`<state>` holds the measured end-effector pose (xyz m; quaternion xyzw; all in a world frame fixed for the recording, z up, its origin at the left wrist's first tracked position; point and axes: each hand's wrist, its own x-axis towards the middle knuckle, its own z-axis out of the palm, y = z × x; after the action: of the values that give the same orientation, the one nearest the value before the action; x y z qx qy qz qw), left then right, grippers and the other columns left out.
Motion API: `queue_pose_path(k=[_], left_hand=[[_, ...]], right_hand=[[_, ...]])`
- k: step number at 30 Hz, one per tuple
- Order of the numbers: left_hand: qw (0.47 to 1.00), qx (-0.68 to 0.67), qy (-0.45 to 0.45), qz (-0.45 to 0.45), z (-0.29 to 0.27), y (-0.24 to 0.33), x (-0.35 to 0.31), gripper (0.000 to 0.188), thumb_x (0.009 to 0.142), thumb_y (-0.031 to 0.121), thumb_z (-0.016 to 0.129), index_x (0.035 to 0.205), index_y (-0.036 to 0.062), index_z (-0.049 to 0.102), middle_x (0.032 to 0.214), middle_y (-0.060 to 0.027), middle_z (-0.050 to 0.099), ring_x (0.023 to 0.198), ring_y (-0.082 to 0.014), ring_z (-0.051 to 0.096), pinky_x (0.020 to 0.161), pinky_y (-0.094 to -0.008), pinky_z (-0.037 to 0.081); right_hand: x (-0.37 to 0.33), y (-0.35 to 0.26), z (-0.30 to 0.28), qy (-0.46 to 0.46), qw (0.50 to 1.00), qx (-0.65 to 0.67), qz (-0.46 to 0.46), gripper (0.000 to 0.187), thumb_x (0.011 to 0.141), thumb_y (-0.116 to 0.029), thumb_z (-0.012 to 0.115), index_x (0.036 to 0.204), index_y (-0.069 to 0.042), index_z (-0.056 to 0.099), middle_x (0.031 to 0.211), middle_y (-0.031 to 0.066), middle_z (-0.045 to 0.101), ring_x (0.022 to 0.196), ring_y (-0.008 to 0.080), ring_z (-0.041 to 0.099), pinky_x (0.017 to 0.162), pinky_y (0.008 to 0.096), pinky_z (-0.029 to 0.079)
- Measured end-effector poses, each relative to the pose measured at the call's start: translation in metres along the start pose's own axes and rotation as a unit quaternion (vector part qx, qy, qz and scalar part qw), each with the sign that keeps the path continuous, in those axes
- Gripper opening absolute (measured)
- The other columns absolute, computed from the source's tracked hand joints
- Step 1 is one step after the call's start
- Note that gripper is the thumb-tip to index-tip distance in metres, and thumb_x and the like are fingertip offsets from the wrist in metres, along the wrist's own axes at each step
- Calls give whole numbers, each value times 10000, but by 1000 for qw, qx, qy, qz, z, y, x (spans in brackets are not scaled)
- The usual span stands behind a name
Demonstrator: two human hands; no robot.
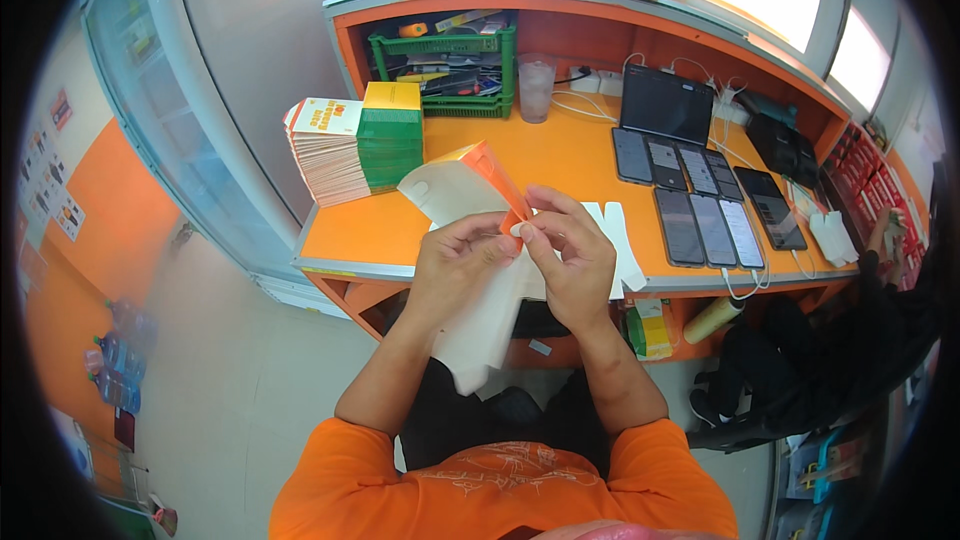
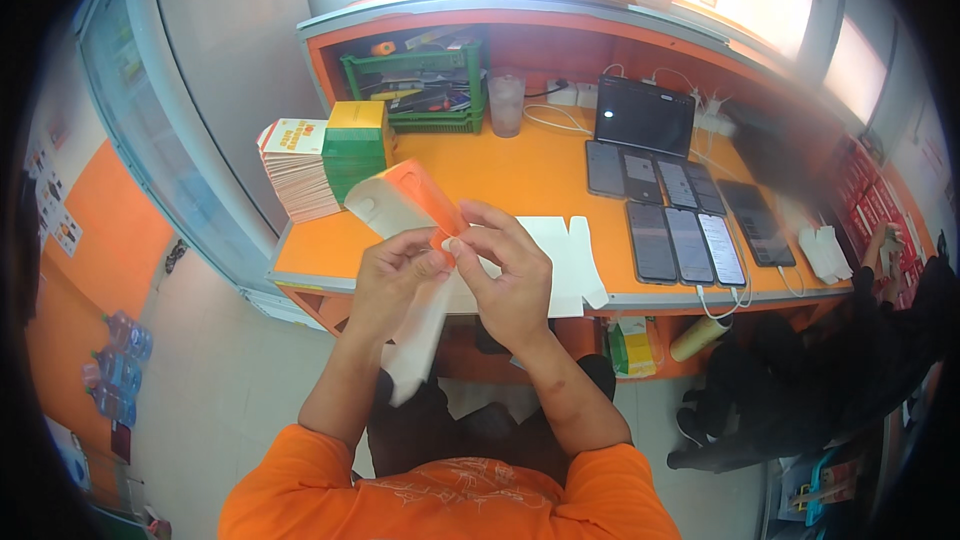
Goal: The person sits on the floor and assembles small paper boxes by folding flat sheets and tucking tabs into slots. They handle the paper by hand, repeatedly folding and securing the structure, then stacking the finished boxes on the table.
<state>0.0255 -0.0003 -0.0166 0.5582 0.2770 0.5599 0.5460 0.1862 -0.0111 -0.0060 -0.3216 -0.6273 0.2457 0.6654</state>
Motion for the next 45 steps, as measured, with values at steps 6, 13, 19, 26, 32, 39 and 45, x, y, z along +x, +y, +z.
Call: queue_pose_path(k=[6, 13, 19, 26, 32, 39, 45], left_hand=[[999, 2, 12, 34, 3, -6, -2, 355, 943, 90, 730, 1244, -68, 630, 1069, -121, 719, 961, -137, 674, 864, -282, 551], [999, 2, 14, 36, 4, -9, -5, 362, 953, 103, 720, 1247, -84, 622, 1081, -127, 716, 977, -140, 674, 876, -282, 552], [998, -14, 51, 18, 7, -8, -5, 367, 959, 115, 714, 1251, -90, 627, 1069, -129, 716, 949, -138, 672, 848, -275, 556], [998, -4, 66, 11, 11, -2, -7, 384, 965, 136, 712, 1267, -86, 631, 1059, -124, 713, 936, -136, 665, 826, -267, 558], [997, -16, 71, 18, 13, -6, -8, 398, 972, 155, 708, 1277, -87, 624, 1106, -127, 705, 964, -135, 660, 839, -273, 554], [998, -11, 49, 21, 12, -6, -5, 444, 970, 143, 706, 1324, -94, 580, 1183, -144, 686, 1020, -142, 657, 871, -278, 547], [997, -14, 60, 47, 19, -8, 1, 407, 999, 138, 659, 1320, -99, 581, 1225, -145, 672, 1071, -152, 653, 917, -286, 552]], right_hand=[[5, -8, -6, -39, 999, -28, 5, 125, 870, -38, 739, 976, 27, 732, 1257, 183, 655, 1071, 246, 701, 926, 339, 588], [18, -8, -17, -96, 994, -43, 12, 88, 856, -5, 716, 936, 20, 688, 1266, 175, 645, 1124, 253, 679, 915, 353, 601], [16, -7, -15, -107, 994, -27, 13, 84, 859, 3, 706, 939, 19, 682, 1310, 177, 619, 1182, 263, 643, 931, 366, 602], [16, -8, -13, -108, 991, 23, 69, 72, 895, -15, 682, 954, 27, 692, 1351, 177, 595, 1238, 248, 593, 955, 377, 581], [17, -7, -15, -123, 991, -16, 52, 93, 915, -21, 673, 986, 32, 703, 1363, 175, 592, 1230, 252, 600, 957, 384, 576], [15, -2, -14, -114, 993, -25, 27, 129, 928, -56, 682, 1006, 47, 687, 1331, 175, 616, 1164, 240, 649, 929, 348, 579], [21, 3, -12, -77, 993, 71, 52, 175, 968, -115, 667, 1036, 45, 691, 1327, 155, 609, 1182, 195, 614, 920, 318, 566]])
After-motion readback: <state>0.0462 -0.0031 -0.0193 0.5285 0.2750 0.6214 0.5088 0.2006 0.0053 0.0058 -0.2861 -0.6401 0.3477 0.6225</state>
